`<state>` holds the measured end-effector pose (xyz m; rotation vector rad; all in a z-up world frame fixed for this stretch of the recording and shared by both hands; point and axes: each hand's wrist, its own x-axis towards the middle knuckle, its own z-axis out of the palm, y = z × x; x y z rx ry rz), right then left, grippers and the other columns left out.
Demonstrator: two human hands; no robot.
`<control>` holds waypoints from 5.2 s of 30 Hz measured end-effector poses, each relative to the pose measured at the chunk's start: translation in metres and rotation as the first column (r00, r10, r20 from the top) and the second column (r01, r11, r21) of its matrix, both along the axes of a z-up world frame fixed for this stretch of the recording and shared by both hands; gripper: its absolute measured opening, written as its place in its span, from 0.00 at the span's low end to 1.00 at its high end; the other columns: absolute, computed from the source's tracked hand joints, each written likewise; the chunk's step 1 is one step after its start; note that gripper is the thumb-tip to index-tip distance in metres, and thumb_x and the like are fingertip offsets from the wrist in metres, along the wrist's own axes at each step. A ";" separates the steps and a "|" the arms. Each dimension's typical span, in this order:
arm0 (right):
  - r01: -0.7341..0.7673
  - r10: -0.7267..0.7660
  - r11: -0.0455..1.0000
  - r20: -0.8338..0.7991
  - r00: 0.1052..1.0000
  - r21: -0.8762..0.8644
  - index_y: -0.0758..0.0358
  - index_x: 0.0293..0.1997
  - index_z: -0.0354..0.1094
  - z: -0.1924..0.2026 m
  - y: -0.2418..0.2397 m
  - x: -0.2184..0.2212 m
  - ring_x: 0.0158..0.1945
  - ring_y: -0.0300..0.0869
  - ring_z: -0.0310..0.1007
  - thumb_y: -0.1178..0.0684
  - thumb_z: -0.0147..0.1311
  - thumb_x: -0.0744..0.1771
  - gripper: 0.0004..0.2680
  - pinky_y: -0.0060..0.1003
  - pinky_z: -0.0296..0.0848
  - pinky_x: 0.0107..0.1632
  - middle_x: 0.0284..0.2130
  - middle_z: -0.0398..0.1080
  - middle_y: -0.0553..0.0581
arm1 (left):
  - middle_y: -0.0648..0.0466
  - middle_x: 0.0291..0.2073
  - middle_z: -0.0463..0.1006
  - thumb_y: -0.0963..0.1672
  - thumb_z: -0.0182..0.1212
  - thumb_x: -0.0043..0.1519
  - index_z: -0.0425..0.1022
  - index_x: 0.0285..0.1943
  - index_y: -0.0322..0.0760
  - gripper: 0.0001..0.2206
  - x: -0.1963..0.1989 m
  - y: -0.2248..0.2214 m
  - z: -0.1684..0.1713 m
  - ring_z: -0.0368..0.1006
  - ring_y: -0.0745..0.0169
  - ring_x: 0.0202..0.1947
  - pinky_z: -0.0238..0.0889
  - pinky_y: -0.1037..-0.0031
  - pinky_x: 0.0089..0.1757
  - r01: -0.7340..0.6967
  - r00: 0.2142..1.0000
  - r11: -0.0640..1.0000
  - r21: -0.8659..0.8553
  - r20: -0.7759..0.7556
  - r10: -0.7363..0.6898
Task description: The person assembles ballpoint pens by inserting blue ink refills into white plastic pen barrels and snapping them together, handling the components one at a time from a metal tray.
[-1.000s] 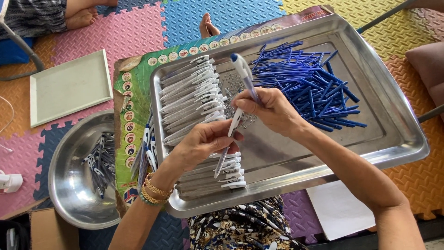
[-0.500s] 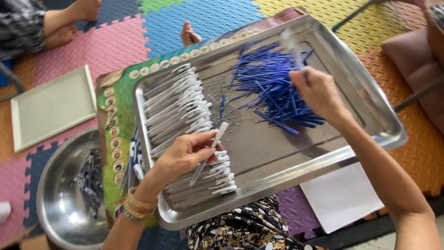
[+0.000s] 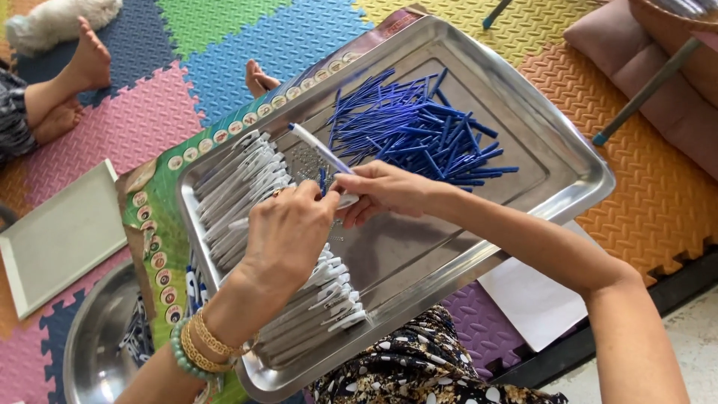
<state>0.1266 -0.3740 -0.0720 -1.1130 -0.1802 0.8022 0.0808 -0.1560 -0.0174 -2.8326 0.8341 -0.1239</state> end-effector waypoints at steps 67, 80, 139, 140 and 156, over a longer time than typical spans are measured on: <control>0.530 -0.090 0.732 0.711 0.698 -0.428 0.56 0.44 0.67 0.041 -0.048 -0.001 0.33 0.36 0.67 0.49 0.42 0.81 0.12 0.31 0.69 0.34 0.34 0.69 0.50 | 0.51 0.32 0.82 0.40 0.56 0.70 0.76 0.66 0.36 0.15 -0.086 0.226 -0.074 0.81 0.58 0.28 0.84 0.71 0.36 -0.806 0.509 0.591 -0.003 -0.514 0.691; 0.302 -0.211 0.952 0.620 0.756 -0.045 0.79 0.48 0.75 0.057 0.028 -0.057 0.36 0.46 0.84 0.62 0.59 0.70 0.06 0.43 0.88 0.46 0.33 0.79 0.68 | 0.38 0.47 0.89 0.39 0.68 0.66 0.79 0.66 0.30 0.18 -0.108 0.173 0.008 0.86 0.46 0.48 0.79 0.55 0.51 -0.652 0.748 0.125 -0.748 -0.606 0.272; 0.197 -0.122 0.980 0.709 0.695 -0.024 0.68 0.63 0.72 0.018 0.051 -0.028 0.32 0.37 0.71 0.53 0.51 0.76 0.11 0.32 0.73 0.37 0.28 0.70 0.54 | 0.44 0.49 0.86 0.36 0.63 0.69 0.74 0.73 0.27 0.21 -0.059 0.068 -0.051 0.83 0.63 0.46 0.82 0.69 0.52 -0.704 0.601 -0.049 -0.709 -0.557 -0.574; 0.179 -0.112 0.983 0.687 0.718 -0.026 0.69 0.58 0.74 0.017 0.050 -0.028 0.30 0.36 0.69 0.55 0.53 0.75 0.08 0.31 0.71 0.35 0.26 0.69 0.53 | 0.45 0.49 0.86 0.35 0.62 0.69 0.74 0.74 0.27 0.22 -0.059 0.067 -0.050 0.83 0.64 0.46 0.82 0.68 0.52 -0.711 0.588 -0.043 -0.702 -0.561 -0.583; 0.877 0.324 0.319 0.911 0.255 -0.359 0.66 0.62 0.74 -0.032 -0.118 0.022 0.42 0.68 0.78 0.45 0.55 0.80 0.12 0.61 0.79 0.44 0.46 0.71 0.70 | 0.42 0.50 0.89 0.36 0.64 0.67 0.73 0.76 0.34 0.25 -0.049 0.069 -0.023 0.85 0.60 0.42 0.84 0.69 0.47 -0.669 0.584 0.285 -0.686 -0.723 -0.369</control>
